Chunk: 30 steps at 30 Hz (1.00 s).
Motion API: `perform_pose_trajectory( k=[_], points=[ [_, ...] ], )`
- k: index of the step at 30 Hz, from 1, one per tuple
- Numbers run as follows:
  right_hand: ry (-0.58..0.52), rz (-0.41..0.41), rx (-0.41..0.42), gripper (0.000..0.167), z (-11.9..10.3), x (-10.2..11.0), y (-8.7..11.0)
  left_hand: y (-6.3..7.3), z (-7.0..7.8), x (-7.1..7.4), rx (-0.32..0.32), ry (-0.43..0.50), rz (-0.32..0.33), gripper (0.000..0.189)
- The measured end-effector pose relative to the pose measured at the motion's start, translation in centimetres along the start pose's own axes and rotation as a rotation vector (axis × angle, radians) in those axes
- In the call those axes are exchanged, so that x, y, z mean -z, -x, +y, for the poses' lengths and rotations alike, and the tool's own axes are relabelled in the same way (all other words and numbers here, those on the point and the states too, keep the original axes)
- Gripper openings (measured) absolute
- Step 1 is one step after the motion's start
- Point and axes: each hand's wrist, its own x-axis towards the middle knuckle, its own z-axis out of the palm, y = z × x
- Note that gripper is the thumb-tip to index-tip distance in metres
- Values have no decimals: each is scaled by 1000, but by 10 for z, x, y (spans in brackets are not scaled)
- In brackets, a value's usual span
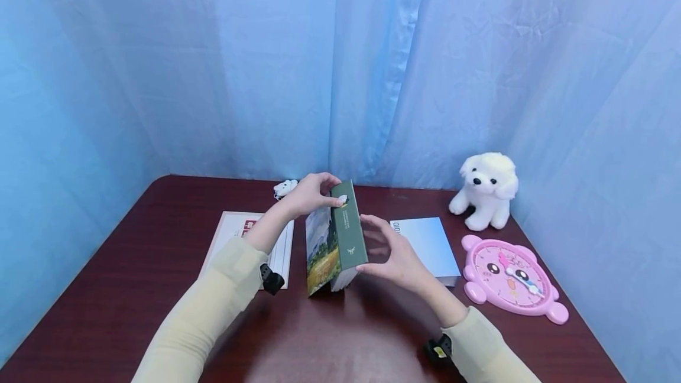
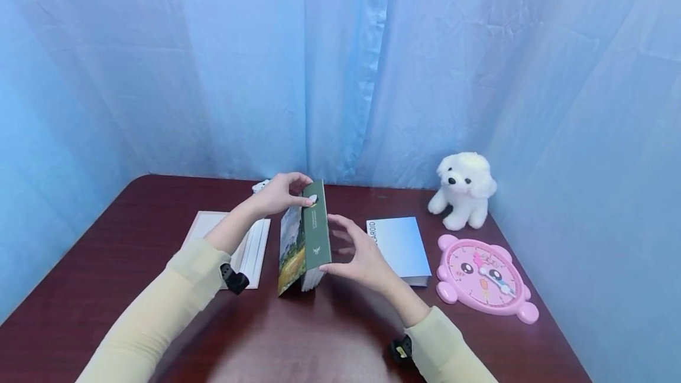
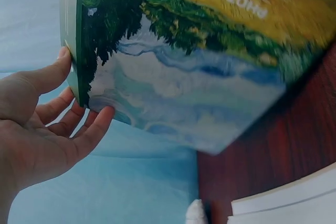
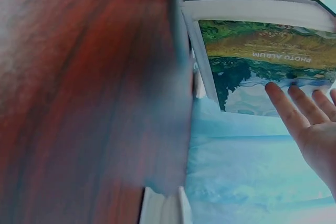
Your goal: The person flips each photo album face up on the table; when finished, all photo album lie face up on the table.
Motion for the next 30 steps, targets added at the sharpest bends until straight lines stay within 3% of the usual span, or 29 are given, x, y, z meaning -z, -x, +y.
perform_pose_trajectory(
  k=[4,13,19,24,30],
  points=[
    [-17,14,21,87,-4,2,-1,4,8,3,-45,-7,20,46],
    [65,15,125,87,-43,3,-5,8,19,7,-103,82,101,49],
    [165,10,103,92,-19,-2,-2,16,28,7,-128,163,166,47],
    [210,6,114,92,-5,-3,0,20,34,5,-162,132,201,46],
    [260,35,106,95,-6,-9,0,22,40,3,-194,113,232,46]
  ],
)
